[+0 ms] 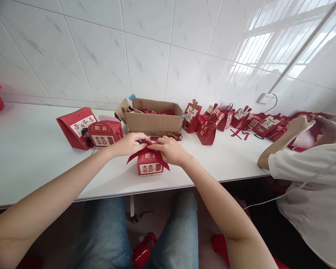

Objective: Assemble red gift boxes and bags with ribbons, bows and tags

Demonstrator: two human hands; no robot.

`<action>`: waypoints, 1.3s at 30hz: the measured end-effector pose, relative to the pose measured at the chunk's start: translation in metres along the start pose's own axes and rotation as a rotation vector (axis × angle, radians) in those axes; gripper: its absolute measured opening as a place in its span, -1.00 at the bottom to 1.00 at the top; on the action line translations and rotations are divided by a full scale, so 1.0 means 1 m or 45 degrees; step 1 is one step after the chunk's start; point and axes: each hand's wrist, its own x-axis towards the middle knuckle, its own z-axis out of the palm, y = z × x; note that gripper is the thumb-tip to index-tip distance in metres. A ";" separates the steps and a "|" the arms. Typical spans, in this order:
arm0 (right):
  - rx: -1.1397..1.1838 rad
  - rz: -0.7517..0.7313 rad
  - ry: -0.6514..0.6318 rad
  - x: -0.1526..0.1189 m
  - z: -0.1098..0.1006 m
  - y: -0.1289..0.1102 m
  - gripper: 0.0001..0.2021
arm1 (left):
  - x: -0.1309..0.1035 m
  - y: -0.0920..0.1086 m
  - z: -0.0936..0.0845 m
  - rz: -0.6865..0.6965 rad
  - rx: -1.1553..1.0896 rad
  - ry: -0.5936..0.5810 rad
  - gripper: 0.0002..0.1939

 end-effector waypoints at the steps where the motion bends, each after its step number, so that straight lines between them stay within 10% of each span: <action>1: -0.011 0.001 -0.008 0.000 0.000 0.000 -0.58 | 0.000 0.001 -0.001 0.000 0.018 -0.020 -0.75; 19: -0.008 -0.091 -0.100 0.002 0.001 0.003 -0.54 | 0.028 0.002 -0.013 -0.083 0.108 -0.446 -0.64; 39: 0.493 -0.123 -0.084 0.003 -0.003 0.005 -0.52 | 0.035 -0.017 -0.006 0.055 0.028 -0.474 -0.57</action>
